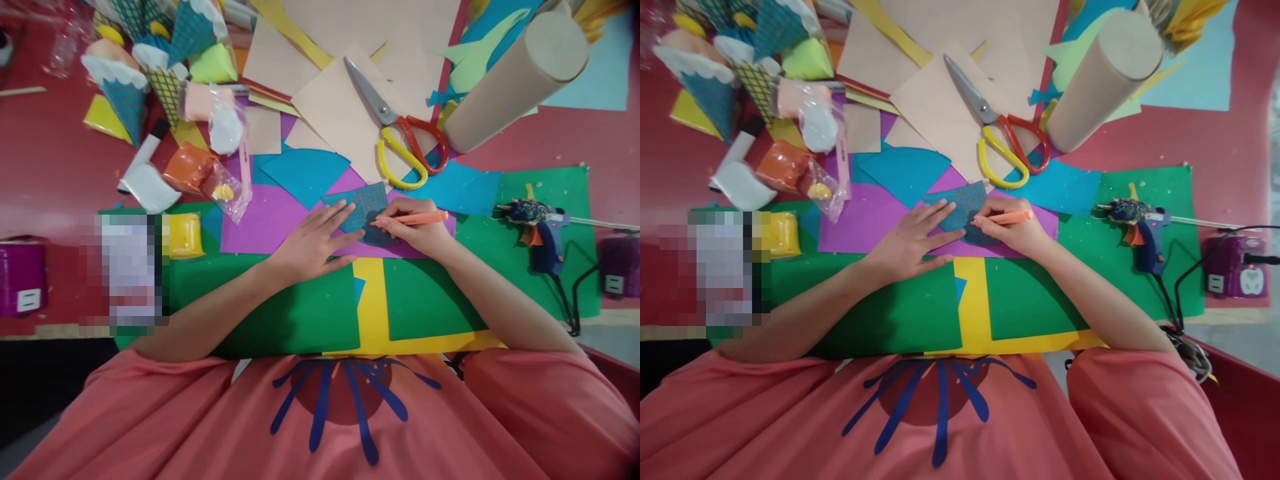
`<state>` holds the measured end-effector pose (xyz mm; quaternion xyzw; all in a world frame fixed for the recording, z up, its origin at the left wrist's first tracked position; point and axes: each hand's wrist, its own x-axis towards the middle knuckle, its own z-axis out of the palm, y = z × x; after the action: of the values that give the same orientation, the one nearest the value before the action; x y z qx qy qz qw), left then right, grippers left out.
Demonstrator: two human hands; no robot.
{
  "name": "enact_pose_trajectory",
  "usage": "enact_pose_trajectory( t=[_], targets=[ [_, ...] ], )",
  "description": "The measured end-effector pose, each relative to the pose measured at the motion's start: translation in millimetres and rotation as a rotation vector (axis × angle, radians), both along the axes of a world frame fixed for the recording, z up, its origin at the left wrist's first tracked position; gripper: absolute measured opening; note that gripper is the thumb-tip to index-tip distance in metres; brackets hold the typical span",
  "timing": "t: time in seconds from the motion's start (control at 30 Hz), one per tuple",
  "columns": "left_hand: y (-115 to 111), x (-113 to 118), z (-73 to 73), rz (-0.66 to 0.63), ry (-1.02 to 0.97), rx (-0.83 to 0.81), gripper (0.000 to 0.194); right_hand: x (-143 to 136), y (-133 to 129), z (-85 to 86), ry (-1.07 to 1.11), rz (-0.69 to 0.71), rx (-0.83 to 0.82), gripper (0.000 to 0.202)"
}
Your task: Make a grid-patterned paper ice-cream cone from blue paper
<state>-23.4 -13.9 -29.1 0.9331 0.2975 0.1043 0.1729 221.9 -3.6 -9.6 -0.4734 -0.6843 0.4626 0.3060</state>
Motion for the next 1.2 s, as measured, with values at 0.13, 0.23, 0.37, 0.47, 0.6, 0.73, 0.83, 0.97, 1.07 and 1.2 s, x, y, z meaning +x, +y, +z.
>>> enact_pose_trajectory(
  t=[0.13,0.23,0.37,0.47,0.6,0.73,0.83,0.97,1.07,1.2],
  targets=[
    [-0.9,0.4,0.0,-0.002,-0.002,0.048,0.044,-0.2,0.9,-1.1,0.015,0.016,0.018,0.02],
    [-1.1,0.3,-0.6,-0.004,-0.001,0.067,0.045,0.9,1.8,-1.7,0.015,0.039,0.019,0.021],
    [-0.7,-0.1,-0.6,0.007,0.024,0.029,0.045,1.5,2.0,0.0,0.02,0.065,-0.005,0.025],
    [-0.6,-0.1,0.0,0.005,0.027,0.003,0.044,0.7,1.3,2.4,0.035,0.041,-0.017,0.029],
    [-1.1,-0.1,-0.3,0.006,0.029,0.0,0.045,-0.9,-0.1,3.9,0.029,0.005,-0.019,0.037],
    [-1.3,-0.4,-0.9,-0.009,0.04,0.016,0.046,-1.9,-1.2,1.5,0.006,0.005,0.023,0.044],
    [-1.3,-0.4,-0.4,-0.014,0.04,0.043,0.046,-2.0,-1.4,-0.4,-0.015,0.007,0.047,0.043],
    [-1.3,0.3,1.3,-0.006,0.068,0.037,0.044,-1.8,-1.6,-1.0,0.01,0.035,0.09,0.04],
    [-1.2,0.7,1.8,-0.006,0.064,0.017,0.044,-0.9,-1.6,-0.7,0.025,0.071,0.068,0.042],
    [-0.9,0.6,0.7,-0.005,0.046,0.021,0.043,0.2,-1.0,0.1,0.038,0.099,0.027,0.046]
  ],
)
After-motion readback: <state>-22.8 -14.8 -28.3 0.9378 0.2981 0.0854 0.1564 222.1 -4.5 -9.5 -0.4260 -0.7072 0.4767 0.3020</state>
